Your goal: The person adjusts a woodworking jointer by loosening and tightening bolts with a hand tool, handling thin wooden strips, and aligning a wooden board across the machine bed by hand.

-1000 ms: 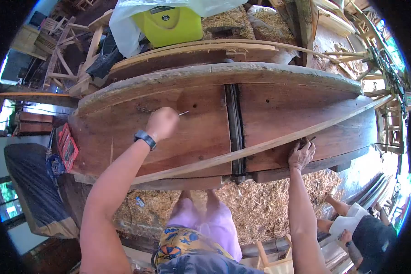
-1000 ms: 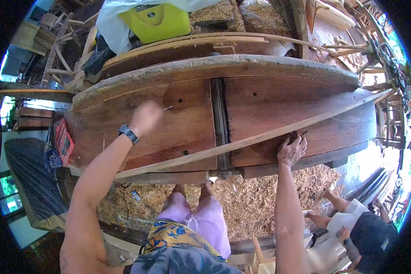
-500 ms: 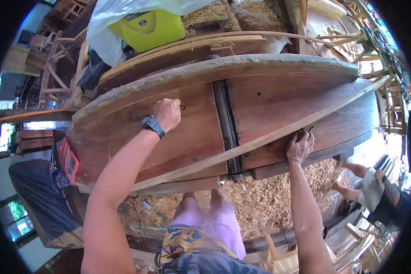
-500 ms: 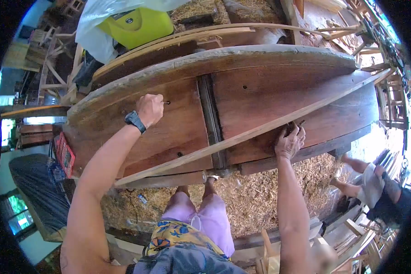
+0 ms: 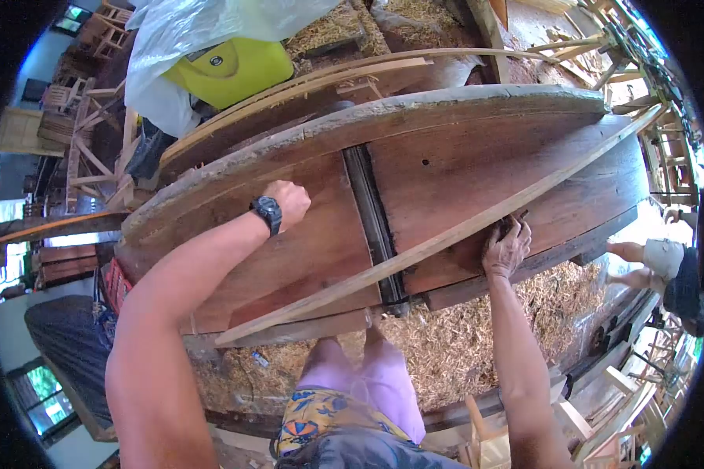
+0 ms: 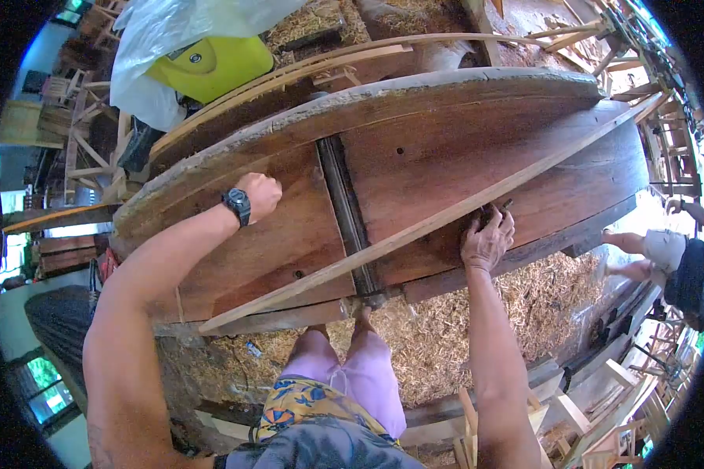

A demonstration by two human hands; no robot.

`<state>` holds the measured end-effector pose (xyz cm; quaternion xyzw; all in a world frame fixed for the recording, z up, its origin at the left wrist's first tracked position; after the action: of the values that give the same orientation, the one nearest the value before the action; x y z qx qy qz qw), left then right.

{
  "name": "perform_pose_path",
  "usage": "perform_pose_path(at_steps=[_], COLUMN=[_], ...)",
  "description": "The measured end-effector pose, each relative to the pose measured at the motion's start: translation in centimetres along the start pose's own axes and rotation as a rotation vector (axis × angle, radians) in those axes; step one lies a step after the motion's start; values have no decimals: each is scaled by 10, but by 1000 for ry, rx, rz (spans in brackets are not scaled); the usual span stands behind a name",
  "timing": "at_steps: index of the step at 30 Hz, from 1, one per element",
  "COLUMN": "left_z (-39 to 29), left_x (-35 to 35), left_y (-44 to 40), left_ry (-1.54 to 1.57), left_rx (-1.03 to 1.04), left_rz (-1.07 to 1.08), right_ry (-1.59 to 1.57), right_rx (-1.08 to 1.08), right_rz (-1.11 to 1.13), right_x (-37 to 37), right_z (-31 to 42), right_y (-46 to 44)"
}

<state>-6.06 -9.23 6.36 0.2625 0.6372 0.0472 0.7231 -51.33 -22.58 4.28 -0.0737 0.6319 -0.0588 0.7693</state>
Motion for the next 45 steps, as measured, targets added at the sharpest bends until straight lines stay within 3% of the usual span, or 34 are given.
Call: perform_pose_path(at_steps=[3,14,32,45], left_z=[-3,18,12,17], left_x=[2,-64,-34,-40], left_y=[-5,54,32,17], left_ry=[-136,-54,80,119], left_rx=[31,-179,-229,-232], left_rz=[166,-187,-183,-44], right_ry=[-24,-63,-49,-27], right_rx=[-2,17,0,3], right_rz=[-12,5,-10,-2], right_x=[-3,-4,-5,0], right_z=[0,0,2,-1], right_y=[0,0,0,0])
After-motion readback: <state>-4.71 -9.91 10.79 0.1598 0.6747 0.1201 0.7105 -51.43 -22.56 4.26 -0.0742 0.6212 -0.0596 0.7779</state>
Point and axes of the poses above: each hand's wrist, its own y-axis away from the middle knuckle, its own x-axis out of the palm, z = x × y, the point moved 6 cm from there along -y, towards the middle knuckle, and after that the axes turned 1 degree about z, right-handed, at the moved point
